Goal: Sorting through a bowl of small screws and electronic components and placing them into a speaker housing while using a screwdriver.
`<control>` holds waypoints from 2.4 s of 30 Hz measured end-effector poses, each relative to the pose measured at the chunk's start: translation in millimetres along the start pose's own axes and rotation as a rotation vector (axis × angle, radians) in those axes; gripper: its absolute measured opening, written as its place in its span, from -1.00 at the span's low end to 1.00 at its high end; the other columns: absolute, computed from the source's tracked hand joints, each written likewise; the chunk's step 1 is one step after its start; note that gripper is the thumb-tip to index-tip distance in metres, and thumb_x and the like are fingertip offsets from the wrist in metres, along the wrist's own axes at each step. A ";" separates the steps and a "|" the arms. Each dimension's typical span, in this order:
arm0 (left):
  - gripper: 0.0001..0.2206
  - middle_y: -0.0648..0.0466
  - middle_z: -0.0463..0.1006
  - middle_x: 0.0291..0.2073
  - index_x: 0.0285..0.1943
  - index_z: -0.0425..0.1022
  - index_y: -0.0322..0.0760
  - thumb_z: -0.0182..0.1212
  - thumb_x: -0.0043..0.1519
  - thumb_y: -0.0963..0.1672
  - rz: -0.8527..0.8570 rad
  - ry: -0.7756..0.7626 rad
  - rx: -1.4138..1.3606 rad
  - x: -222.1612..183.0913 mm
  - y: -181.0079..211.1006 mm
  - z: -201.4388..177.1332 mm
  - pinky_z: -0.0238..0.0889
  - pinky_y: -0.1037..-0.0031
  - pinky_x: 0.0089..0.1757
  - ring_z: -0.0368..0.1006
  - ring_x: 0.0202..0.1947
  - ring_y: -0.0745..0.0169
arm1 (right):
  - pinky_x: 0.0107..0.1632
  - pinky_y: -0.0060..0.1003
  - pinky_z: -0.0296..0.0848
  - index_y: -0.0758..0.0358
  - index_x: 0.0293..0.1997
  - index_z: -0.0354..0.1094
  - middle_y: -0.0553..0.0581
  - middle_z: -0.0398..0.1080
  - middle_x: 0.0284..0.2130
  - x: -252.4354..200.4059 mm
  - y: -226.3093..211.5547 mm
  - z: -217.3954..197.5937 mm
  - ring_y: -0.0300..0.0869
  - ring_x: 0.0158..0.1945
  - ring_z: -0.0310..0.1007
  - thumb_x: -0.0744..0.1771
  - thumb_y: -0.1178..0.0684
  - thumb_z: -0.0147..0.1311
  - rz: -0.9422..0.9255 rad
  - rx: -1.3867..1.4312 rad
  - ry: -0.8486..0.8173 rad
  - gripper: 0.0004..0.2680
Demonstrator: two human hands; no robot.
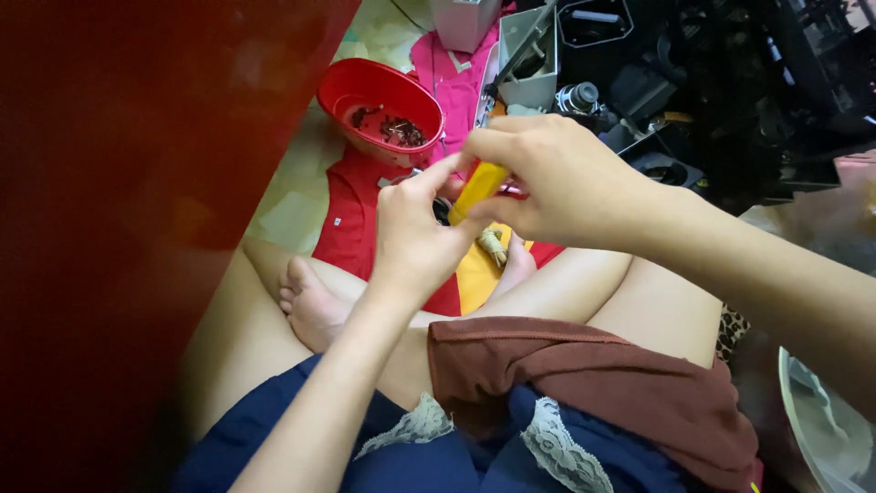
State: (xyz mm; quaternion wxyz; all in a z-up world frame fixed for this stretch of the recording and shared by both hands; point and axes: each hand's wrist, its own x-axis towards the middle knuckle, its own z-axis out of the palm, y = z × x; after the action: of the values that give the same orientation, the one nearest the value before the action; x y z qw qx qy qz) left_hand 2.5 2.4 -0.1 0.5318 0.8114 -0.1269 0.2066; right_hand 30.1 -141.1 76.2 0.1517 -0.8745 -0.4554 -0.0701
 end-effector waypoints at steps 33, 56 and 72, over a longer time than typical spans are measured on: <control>-0.01 -0.34 0.10 0.05 0.14 -0.08 -0.64 0.38 -0.33 0.08 -0.440 -0.316 0.999 1.3 -128.2 89.7 -0.09 0.09 0.05 0.05 0.10 -0.22 | -0.38 -0.42 0.48 0.26 -0.41 0.20 0.14 0.24 -0.57 -131.1 82.0 103.7 -0.21 -0.49 0.40 0.29 -0.02 0.07 1.126 1.280 0.880 -0.82; -0.20 -0.32 0.15 0.07 0.09 0.18 -0.53 0.07 -0.09 0.21 0.091 -0.315 0.758 -37.6 -109.7 57.4 -0.22 -0.04 0.02 0.01 0.08 -0.26 | -0.47 -0.54 0.20 0.35 -0.30 0.06 0.07 0.17 -0.54 -99.2 27.4 51.8 -0.31 -0.56 0.18 0.39 0.21 -0.17 0.676 0.605 0.670 -0.91; -0.19 -0.33 0.12 0.14 0.20 0.12 -0.45 -0.05 -0.07 0.21 0.048 -0.356 0.831 -43.2 -123.7 64.7 -0.16 0.04 0.06 -0.01 0.14 -0.35 | -0.52 -0.57 0.14 0.42 -0.33 0.10 0.09 0.19 -0.58 -68.4 21.9 38.3 -0.33 -0.60 0.13 0.37 0.27 -0.09 0.530 0.437 0.533 -0.90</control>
State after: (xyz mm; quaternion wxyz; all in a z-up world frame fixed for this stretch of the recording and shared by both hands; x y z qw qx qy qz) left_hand 30.0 -7.8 -143.3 0.1259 0.9758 -0.1416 0.1097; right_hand 8.1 -193.3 17.8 0.4583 -0.8598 -0.1643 -0.1541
